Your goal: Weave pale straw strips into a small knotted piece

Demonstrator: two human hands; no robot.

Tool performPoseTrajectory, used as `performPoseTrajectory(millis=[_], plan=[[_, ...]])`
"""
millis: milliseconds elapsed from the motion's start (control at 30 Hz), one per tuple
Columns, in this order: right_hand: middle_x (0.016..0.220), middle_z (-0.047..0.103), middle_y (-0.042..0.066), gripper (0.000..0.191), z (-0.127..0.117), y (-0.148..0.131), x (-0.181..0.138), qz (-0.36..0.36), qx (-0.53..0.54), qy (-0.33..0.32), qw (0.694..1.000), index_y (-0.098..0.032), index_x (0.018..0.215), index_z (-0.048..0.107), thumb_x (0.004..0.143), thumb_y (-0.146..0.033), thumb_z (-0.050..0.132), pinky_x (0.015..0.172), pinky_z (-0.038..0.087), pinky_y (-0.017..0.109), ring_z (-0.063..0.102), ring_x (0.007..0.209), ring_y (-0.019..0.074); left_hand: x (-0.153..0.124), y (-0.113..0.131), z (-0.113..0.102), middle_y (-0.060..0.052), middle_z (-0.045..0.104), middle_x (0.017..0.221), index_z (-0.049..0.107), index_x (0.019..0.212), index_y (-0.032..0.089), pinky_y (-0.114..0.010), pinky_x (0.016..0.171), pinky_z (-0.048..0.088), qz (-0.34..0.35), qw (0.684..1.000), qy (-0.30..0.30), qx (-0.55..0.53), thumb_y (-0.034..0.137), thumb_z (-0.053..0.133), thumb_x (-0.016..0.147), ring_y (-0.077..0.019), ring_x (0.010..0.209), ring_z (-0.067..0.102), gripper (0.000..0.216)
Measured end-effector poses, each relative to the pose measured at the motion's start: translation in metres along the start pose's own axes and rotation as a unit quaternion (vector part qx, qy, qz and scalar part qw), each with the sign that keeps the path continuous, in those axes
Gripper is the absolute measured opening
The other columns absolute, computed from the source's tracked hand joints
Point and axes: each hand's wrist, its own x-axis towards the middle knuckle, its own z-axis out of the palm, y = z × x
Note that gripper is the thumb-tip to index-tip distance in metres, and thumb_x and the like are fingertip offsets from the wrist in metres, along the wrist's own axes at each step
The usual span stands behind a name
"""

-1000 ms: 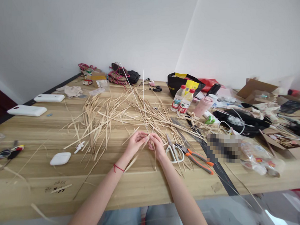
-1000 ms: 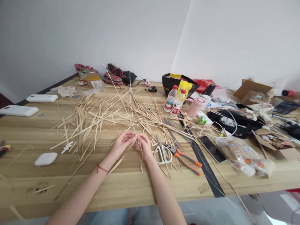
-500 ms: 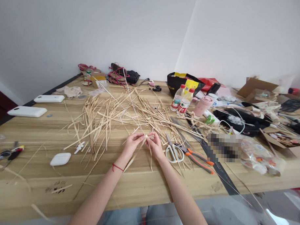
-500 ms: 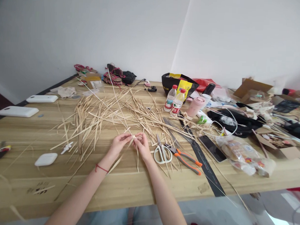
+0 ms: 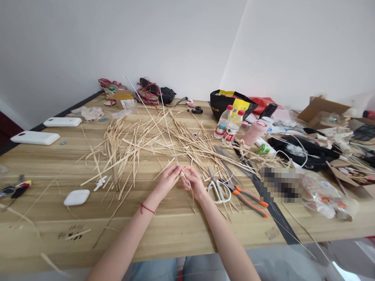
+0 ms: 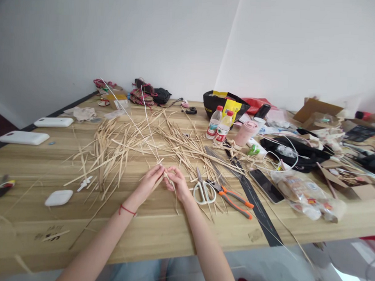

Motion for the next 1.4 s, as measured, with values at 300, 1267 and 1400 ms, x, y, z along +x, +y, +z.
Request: performPoseTrajectory(millis=[300, 1267, 1400], plan=[[0.056, 0.049, -0.006, 0.026, 0.000, -0.004, -0.001, -0.002, 0.018, 0.014, 1.000, -0.023, 0.088, 0.048, 0.071, -0.032, 0.065, 0.037, 0.014, 0.017, 0.029, 0.038, 0.0043, -0.005, 0.017, -0.008, -0.004, 0.063, 0.086, 0.063, 0.090, 0.016, -0.029, 0.080, 0.046, 0.010, 0.996, -0.092, -0.004, 0.033, 0.064, 0.074, -0.0170, 0.084, 0.059, 0.023], [0.064, 0.058, -0.003, 0.025, 0.004, 0.002, 0.000, -0.084, -0.154, 0.075, 0.982, -0.022, 0.091, 0.052, 0.075, -0.038, 0.062, 0.044, 0.029, 0.019, 0.043, 0.049, 0.0090, 0.010, -0.009, -0.019, 0.003, 0.054, 0.064, 0.060, 0.085, 0.016, -0.020, 0.050, 0.033, -0.027, 0.994, 0.077, -0.075, 0.041, 0.069, 0.068, -0.0068, 0.053, 0.044, 0.032], [0.064, 0.059, -0.002, 0.029, 0.003, 0.001, 0.001, -0.072, -0.124, 0.085, 0.986, -0.022, 0.090, 0.052, 0.071, -0.039, 0.066, 0.043, 0.029, 0.019, 0.044, 0.048, 0.0089, 0.010, -0.006, -0.015, 0.001, 0.058, 0.072, 0.059, 0.087, 0.015, -0.021, 0.055, 0.038, -0.038, 0.995, 0.055, -0.068, 0.038, 0.072, 0.064, -0.0070, 0.056, 0.048, 0.034]])
